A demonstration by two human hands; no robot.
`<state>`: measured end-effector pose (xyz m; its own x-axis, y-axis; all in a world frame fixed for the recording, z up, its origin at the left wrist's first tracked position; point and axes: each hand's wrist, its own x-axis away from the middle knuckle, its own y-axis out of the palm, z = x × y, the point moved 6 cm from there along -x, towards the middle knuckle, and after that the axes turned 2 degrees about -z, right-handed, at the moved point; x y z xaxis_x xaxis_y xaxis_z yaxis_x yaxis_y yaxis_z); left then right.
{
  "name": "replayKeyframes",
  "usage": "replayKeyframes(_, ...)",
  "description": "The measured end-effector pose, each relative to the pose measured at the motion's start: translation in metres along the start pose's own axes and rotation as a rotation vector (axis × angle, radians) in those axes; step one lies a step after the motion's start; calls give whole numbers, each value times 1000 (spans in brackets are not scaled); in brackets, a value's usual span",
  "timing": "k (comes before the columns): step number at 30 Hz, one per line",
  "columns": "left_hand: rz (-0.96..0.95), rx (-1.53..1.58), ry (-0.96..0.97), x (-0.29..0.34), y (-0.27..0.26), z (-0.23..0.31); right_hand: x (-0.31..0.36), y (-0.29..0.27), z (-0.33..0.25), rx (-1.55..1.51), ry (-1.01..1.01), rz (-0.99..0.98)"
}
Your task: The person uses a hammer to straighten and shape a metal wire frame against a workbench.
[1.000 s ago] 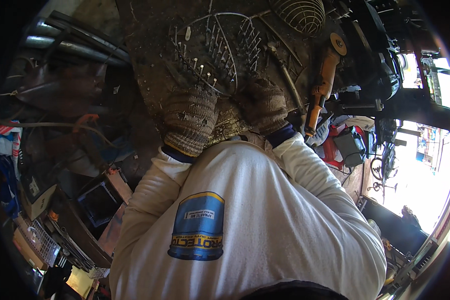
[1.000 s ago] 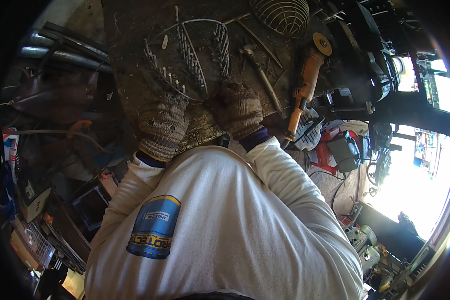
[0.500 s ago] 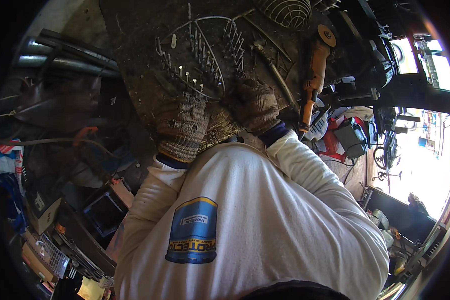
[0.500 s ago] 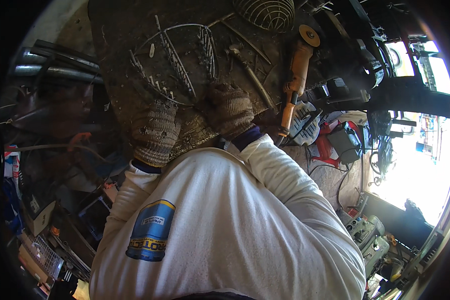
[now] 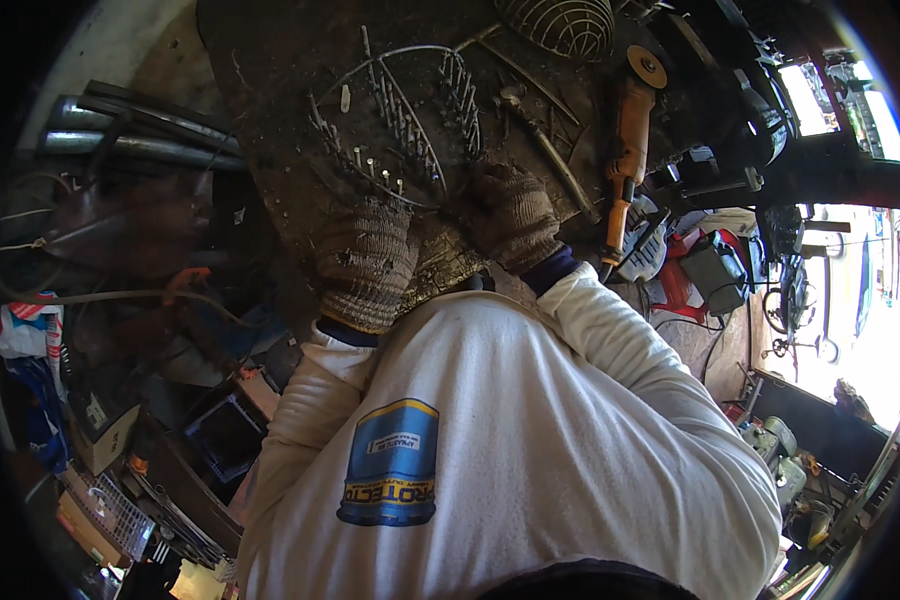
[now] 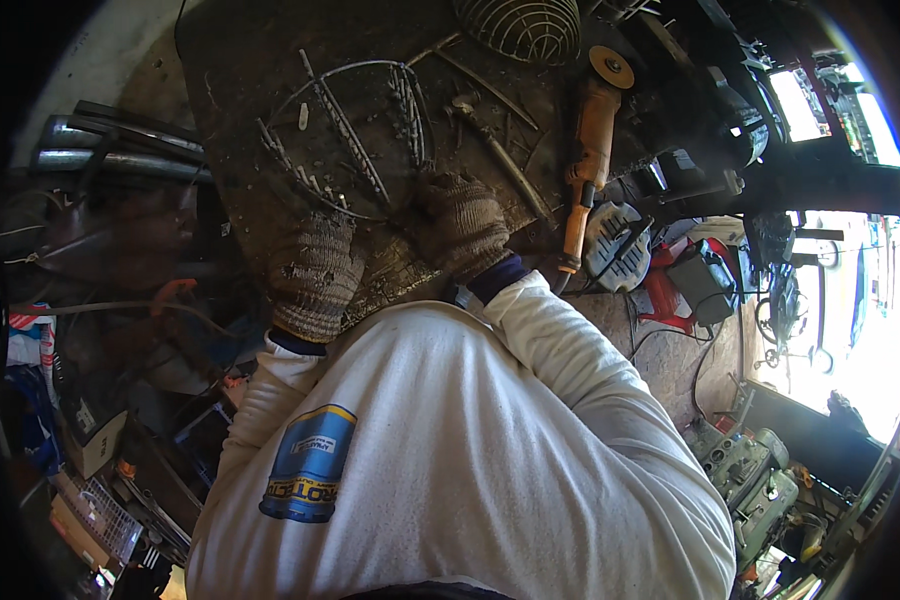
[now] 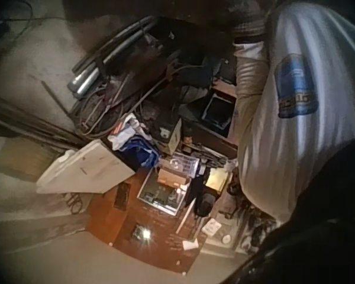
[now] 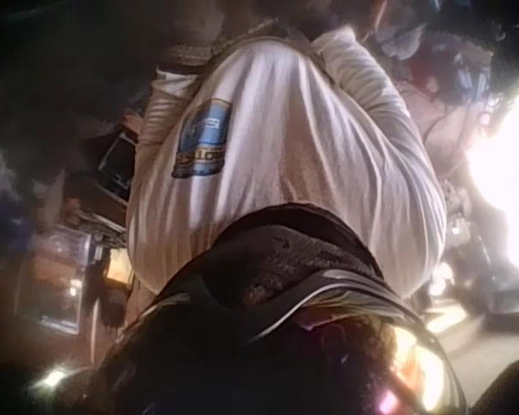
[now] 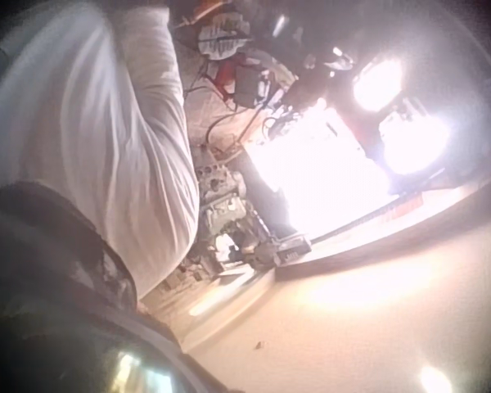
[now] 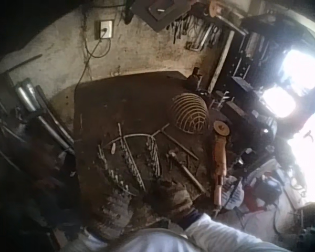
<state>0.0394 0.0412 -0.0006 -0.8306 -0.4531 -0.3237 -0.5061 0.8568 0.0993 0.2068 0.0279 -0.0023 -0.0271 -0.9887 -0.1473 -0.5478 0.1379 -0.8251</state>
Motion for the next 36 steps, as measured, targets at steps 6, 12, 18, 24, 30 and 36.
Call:
replayKeyframes(6,-213,806,-126,7,10,-12,17,58,61,-397,178,-232)
replayKeyframes(12,-587,1681,-458,11,80,-40,4,8,22,-526,123,133)
replayKeyframes(18,-262,1777,-638,9,154,-13,-1,-9,-5,94,77,-57)
replayKeyframes(24,-428,1798,-463,-13,153,0,0,-8,1,-53,121,-30)
replayKeyframes(30,-651,1891,-433,-17,151,5,2,-10,0,8,56,14)
replayKeyframes(36,-568,1828,-469,-11,149,10,5,-12,1,-40,110,18)
